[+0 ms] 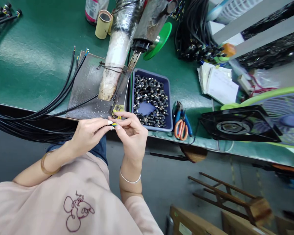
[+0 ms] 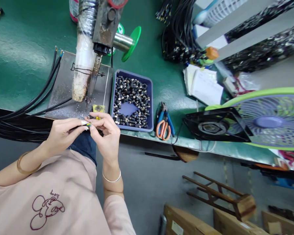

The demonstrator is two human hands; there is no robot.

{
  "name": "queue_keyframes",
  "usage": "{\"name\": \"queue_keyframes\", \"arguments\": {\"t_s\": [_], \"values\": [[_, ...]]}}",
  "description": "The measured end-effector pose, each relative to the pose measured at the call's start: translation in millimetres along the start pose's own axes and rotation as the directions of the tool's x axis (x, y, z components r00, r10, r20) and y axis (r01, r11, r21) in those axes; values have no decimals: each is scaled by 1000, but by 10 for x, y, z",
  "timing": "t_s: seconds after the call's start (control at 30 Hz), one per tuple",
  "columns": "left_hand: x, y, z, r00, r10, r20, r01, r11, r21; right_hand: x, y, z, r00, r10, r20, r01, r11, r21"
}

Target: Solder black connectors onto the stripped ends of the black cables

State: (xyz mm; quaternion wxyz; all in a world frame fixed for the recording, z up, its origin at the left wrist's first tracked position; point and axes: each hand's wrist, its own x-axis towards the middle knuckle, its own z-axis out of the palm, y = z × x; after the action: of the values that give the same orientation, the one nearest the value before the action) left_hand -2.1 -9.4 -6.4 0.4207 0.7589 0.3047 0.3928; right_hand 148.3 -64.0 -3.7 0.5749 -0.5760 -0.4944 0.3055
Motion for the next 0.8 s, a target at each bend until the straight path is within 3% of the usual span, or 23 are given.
{"name": "queue_keyframes", "arguments": {"t_s": [0.1, 0.17, 0.3, 0.4, 0.57, 0.8], "values": [[-4, 46, -12, 996, -89, 28, 89, 996, 18, -60, -3, 94, 998, -40, -53, 37, 998, -50], [2, 72, -45, 983, -163, 81, 166, 986, -26, -114, -9, 162, 984, -145, -103, 128, 980, -152], [18, 80, -118, 939, -297, 176, 330, 921, -208, -193, 5, 230, 899, -420, -125, 332, 838, -432], [37, 73, -147, 905, -365, 219, 419, 853, -311, -191, 21, 197, 905, -404, -134, 313, 846, -432], [77, 94, -156, 887, -390, 246, 457, 815, -356, -159, -13, 103, 885, -382, -265, 318, 913, -255], [61, 79, -141, 886, -381, 263, 455, 821, -345, -174, -27, 75, 900, -417, -126, 350, 864, -361]]}}
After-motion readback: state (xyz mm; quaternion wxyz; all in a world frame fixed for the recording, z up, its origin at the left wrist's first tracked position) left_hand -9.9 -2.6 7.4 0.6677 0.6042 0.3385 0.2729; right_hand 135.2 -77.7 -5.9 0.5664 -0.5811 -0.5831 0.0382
